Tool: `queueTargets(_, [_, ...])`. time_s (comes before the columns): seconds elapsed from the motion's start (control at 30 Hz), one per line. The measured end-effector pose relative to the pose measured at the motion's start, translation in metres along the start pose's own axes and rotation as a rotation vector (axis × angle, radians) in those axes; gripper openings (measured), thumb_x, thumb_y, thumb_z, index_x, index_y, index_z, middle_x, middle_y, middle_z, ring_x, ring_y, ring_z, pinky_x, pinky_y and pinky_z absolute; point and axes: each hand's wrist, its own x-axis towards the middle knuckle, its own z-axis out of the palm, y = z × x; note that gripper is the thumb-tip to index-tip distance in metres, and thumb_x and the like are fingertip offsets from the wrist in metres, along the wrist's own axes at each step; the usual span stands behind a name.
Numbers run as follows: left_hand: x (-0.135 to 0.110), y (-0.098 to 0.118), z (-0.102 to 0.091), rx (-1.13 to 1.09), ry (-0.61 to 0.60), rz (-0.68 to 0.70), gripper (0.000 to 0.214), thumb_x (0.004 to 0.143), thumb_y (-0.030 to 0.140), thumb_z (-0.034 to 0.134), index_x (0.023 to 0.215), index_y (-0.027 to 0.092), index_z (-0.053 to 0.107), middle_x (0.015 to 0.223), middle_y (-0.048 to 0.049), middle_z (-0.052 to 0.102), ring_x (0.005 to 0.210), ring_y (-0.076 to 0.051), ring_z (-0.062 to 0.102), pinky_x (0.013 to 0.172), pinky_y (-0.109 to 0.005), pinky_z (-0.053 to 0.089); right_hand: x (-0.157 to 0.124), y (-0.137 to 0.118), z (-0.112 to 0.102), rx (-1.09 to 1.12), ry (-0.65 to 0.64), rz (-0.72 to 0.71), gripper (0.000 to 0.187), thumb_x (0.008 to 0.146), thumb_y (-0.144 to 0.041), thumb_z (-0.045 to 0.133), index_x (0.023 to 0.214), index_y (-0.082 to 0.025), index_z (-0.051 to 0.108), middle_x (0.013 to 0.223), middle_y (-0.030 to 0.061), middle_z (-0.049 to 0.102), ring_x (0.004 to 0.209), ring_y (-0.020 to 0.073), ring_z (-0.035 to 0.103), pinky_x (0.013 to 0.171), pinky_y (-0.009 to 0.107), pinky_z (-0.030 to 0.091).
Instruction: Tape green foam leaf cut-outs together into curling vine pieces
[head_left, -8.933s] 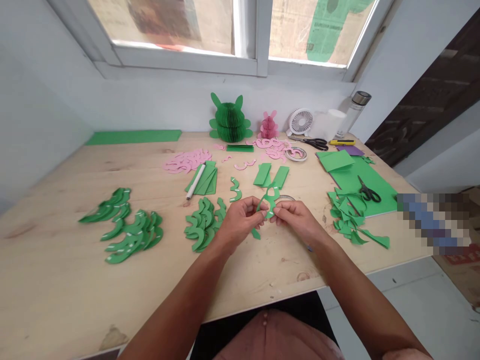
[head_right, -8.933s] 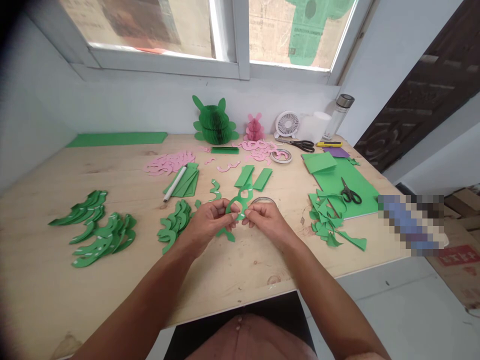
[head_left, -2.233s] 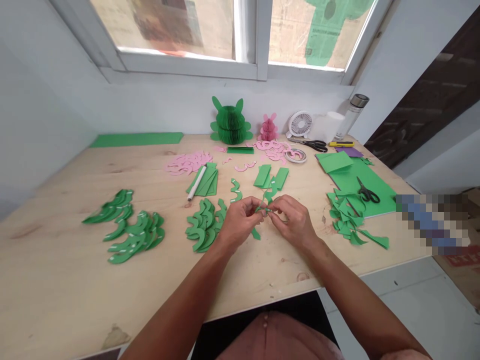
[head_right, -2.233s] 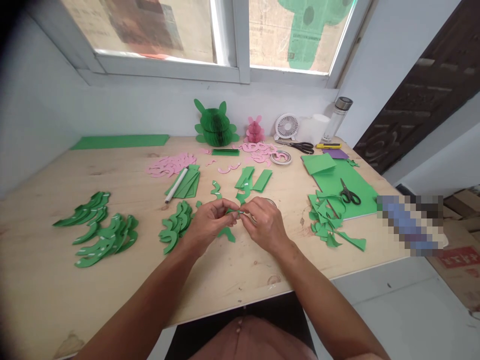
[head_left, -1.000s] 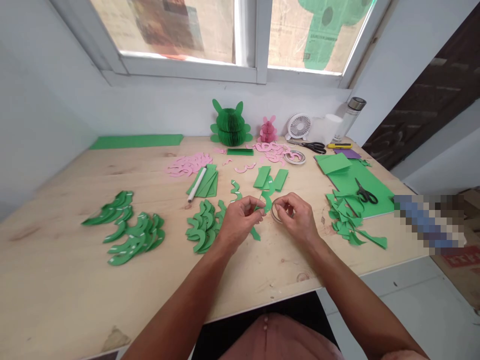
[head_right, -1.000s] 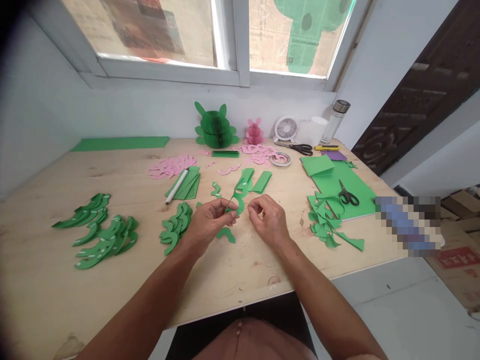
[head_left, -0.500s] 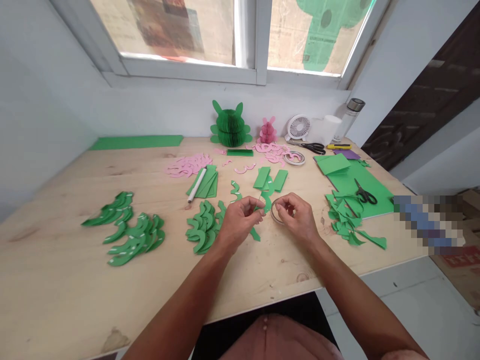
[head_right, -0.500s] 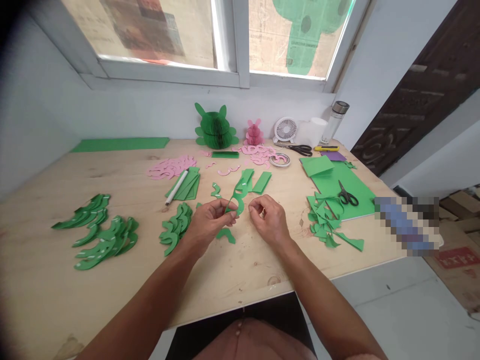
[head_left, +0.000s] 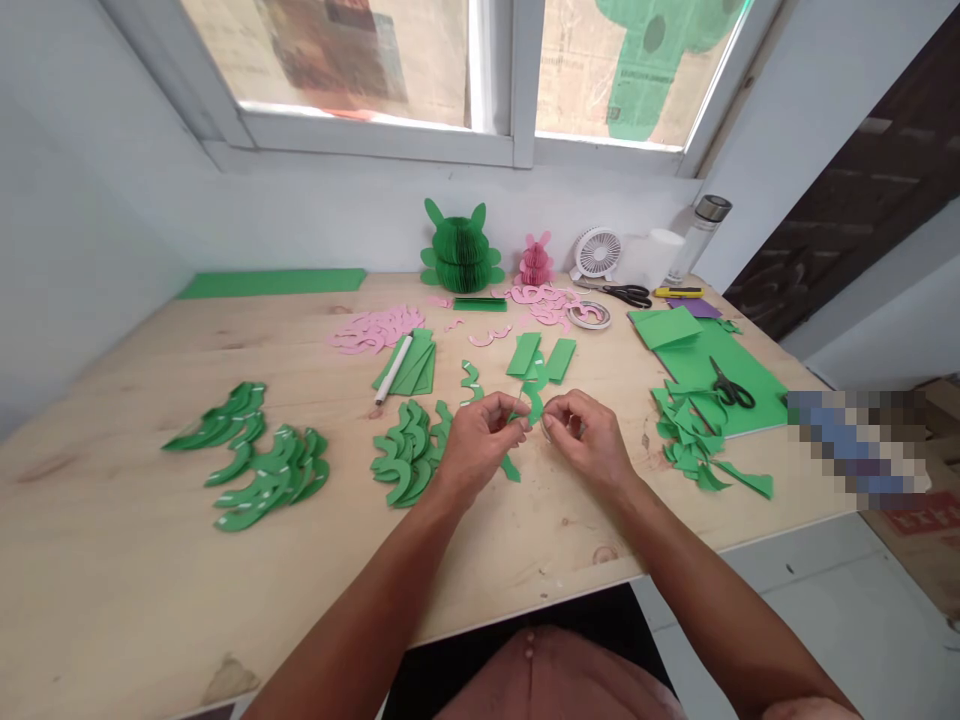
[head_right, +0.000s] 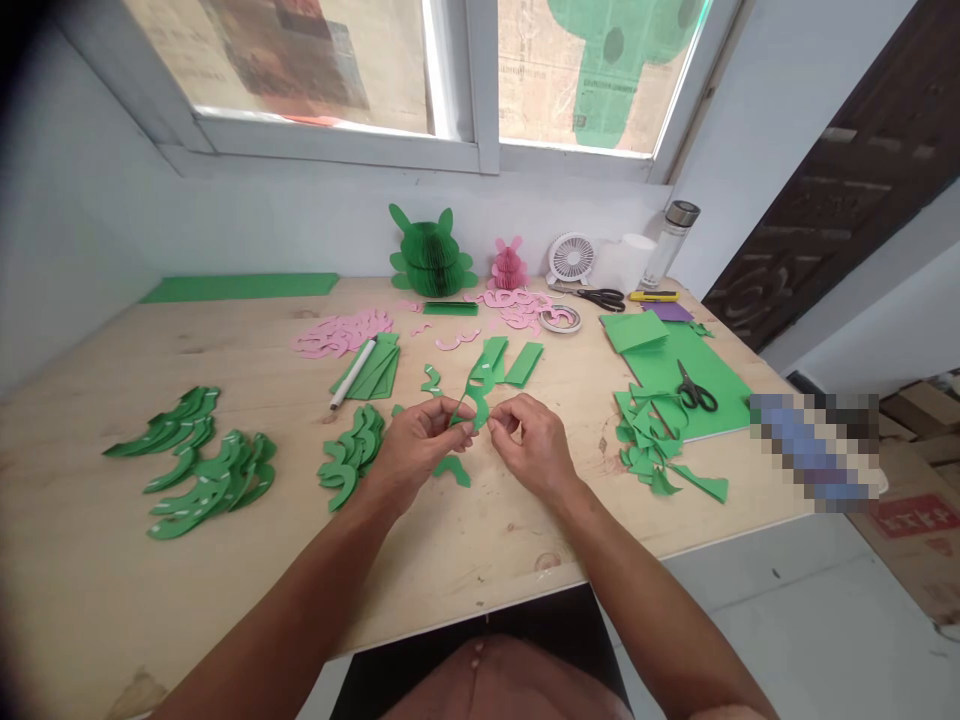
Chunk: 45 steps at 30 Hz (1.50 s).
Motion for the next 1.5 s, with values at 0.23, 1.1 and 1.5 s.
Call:
queueTargets(0.23, [0.0012, -0.0044, 0.0026, 0.044, -0.016, 0.040, 0.013, 0.064, 0.024, 0.064, 0.074, 0.016, 0.061, 0.054, 0.0029, 0.057, 0.052, -0.011, 0.054, 0.054, -0.024, 0.046, -0.0007, 0.0065, 0.0054, 0.070, -0.039, 0.087, 0.011, 0.074, -0.024, 0.058, 0.065, -0.018, 0.054, 0.062, -0.0007, 0.053, 0.057, 0.0117, 0.047, 0.051, 0.023, 0.035])
queueTargets(1.1, [-0.0006, -0.0043, 0.0038, 0.029, -0.055, 0.077, 0.013, 0.065, 0.023, 0.064, 0.075, 0.015, 0.060, 0.057, 0.0024, 0.058, 0.054, -0.010, 0.055, 0.056, -0.025, 0.046, 0.0008, 0.0083, 0.0061, 0.261, -0.110, 0.204, 0.019, 0.076, -0.030, 0.055, 0.062, -0.018, 0.048, 0.058, -0.0034, 0.043, 0.054, 0.0093, 0.039, 0.050, 0.022, 0.032])
queueTargets(1.5, [-0.0004, -0.0047, 0.0030, 0.039, -0.059, 0.070, 0.013, 0.065, 0.022, 0.064, 0.076, 0.016, 0.060, 0.057, 0.0028, 0.058, 0.054, -0.011, 0.055, 0.057, -0.026, 0.047, 0.0001, 0.0062, 0.0038, 0.200, -0.148, 0.174, 0.021, 0.082, -0.028, 0.046, 0.065, -0.018, 0.049, 0.062, -0.0019, 0.044, 0.058, 0.0108, 0.042, 0.055, 0.023, 0.033])
